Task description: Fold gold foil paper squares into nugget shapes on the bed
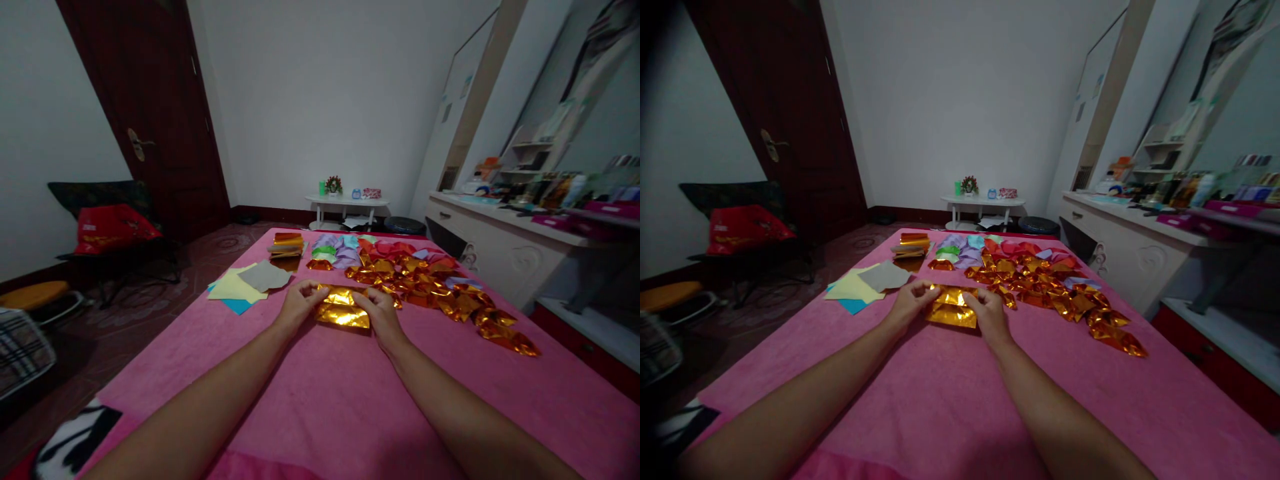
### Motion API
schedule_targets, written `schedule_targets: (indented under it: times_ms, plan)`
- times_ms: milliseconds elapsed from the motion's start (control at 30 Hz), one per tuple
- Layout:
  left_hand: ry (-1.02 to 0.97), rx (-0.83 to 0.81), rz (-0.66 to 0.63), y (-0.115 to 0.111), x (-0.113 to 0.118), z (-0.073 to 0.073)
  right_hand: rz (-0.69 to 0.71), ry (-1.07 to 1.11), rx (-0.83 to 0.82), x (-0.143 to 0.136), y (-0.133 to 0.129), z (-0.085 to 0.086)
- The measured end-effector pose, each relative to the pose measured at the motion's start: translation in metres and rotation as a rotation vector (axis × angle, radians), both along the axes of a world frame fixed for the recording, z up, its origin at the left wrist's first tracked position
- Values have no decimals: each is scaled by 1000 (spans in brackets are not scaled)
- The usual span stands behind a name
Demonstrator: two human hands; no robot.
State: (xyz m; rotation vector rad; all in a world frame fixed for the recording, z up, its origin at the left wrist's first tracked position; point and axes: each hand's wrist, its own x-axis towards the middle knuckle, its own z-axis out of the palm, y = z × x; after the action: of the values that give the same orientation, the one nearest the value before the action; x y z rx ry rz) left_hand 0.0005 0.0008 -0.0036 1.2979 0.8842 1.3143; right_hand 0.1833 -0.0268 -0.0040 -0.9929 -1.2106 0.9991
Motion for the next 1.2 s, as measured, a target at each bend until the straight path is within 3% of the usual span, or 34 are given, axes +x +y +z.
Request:
schedule_targets:
  times_ms: [133, 300, 467, 700, 833, 1000, 1200]
  plan:
    - [2, 3, 101, 8, -8, -2, 80, -124, -38, -5, -1, -1]
    - [7, 66, 181, 12, -13, -7, 46, -232, 16, -4, 2, -2]
    - [-29, 80, 125, 9, -10, -3, -79, -241, 79, 2, 7, -6]
    - [-35, 118, -66, 0, -2, 1, -82, -64, 67, 2, 9, -9]
    - [4, 204, -16, 0, -3, 1, -132, -15, 143, 2, 8, -8]
    - [8, 224, 3, 0, -4, 2, -127, -91, 147, 2, 6, -6]
    - [26, 245, 25, 0, -2, 1, -213, -201, 267, 3, 7, -5]
